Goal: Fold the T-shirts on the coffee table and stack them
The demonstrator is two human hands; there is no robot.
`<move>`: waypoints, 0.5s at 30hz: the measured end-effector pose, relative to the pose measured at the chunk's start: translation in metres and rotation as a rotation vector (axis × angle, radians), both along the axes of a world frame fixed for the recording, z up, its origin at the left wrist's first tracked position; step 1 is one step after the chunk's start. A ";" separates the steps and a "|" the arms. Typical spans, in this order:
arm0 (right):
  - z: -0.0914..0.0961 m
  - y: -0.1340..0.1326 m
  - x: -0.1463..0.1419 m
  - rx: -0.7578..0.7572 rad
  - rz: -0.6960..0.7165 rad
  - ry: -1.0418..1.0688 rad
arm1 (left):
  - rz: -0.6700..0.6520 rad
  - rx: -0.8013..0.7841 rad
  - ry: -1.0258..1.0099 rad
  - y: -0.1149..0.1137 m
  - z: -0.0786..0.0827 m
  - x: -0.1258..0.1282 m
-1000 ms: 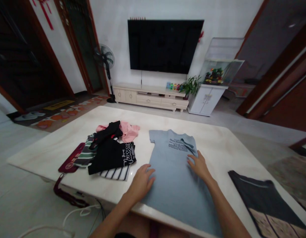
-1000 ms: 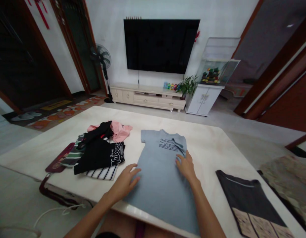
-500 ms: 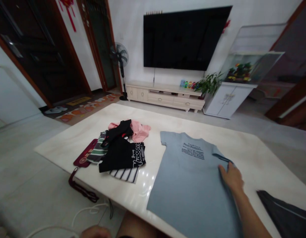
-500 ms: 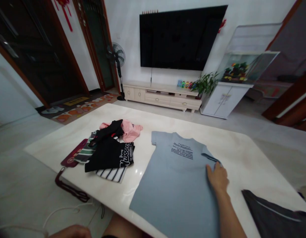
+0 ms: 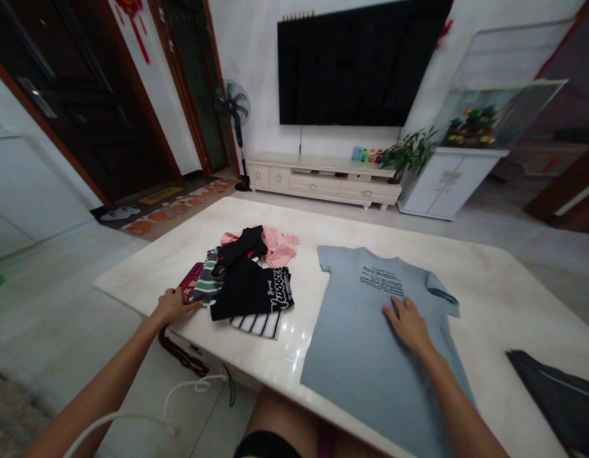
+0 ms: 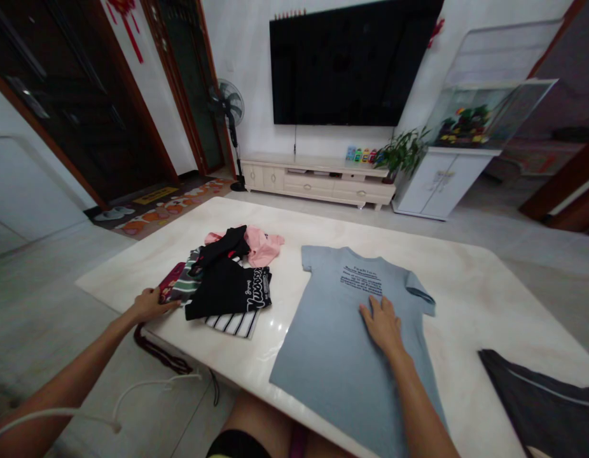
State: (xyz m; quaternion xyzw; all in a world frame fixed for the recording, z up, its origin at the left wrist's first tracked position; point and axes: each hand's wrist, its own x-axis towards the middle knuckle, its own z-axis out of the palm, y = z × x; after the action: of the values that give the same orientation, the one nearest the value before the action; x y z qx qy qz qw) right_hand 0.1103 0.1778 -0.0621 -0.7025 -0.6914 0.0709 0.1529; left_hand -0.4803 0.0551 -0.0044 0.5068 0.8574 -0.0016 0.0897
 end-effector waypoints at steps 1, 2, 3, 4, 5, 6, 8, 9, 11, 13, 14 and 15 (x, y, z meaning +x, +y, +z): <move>0.001 -0.004 0.004 0.010 -0.002 0.010 | 0.008 -0.044 0.014 0.004 0.000 0.002; 0.003 -0.011 0.008 0.022 -0.002 0.019 | 0.013 -0.067 0.023 0.005 0.002 0.002; 0.004 -0.019 0.012 0.035 0.000 0.028 | -0.008 -0.072 0.019 0.005 0.004 0.001; 0.006 -0.029 0.015 0.048 0.004 0.037 | -0.043 -0.066 -0.004 0.004 0.007 -0.001; 0.007 -0.040 0.018 0.058 0.009 0.046 | -0.077 -0.054 -0.034 0.003 0.011 -0.004; 0.008 -0.053 0.020 0.065 0.016 0.052 | -0.102 -0.044 -0.062 0.001 0.015 -0.006; 0.011 -0.080 0.022 0.081 0.028 0.077 | -0.098 -0.048 -0.122 -0.003 0.023 -0.009; 0.013 -0.094 0.023 0.098 0.030 0.099 | -0.089 -0.052 -0.169 -0.007 0.026 -0.009; 0.020 -0.117 0.024 0.145 0.025 0.152 | -0.078 -0.059 -0.304 -0.016 0.032 -0.009; 0.028 -0.134 0.024 0.192 0.009 0.197 | -0.065 -0.025 -0.435 -0.029 0.035 -0.008; 0.032 -0.140 0.023 0.204 0.003 0.208 | -0.045 -0.003 -0.479 -0.037 0.036 -0.007; 0.037 -0.143 0.022 0.208 -0.003 0.217 | -0.011 0.018 -0.518 -0.044 0.036 -0.006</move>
State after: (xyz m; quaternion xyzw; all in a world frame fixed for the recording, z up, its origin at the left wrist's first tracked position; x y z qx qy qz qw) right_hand 0.1325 0.0347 -0.0249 -0.6722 -0.6734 0.0743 0.2986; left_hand -0.4861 0.0106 0.0320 0.4959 0.8029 0.1353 0.3017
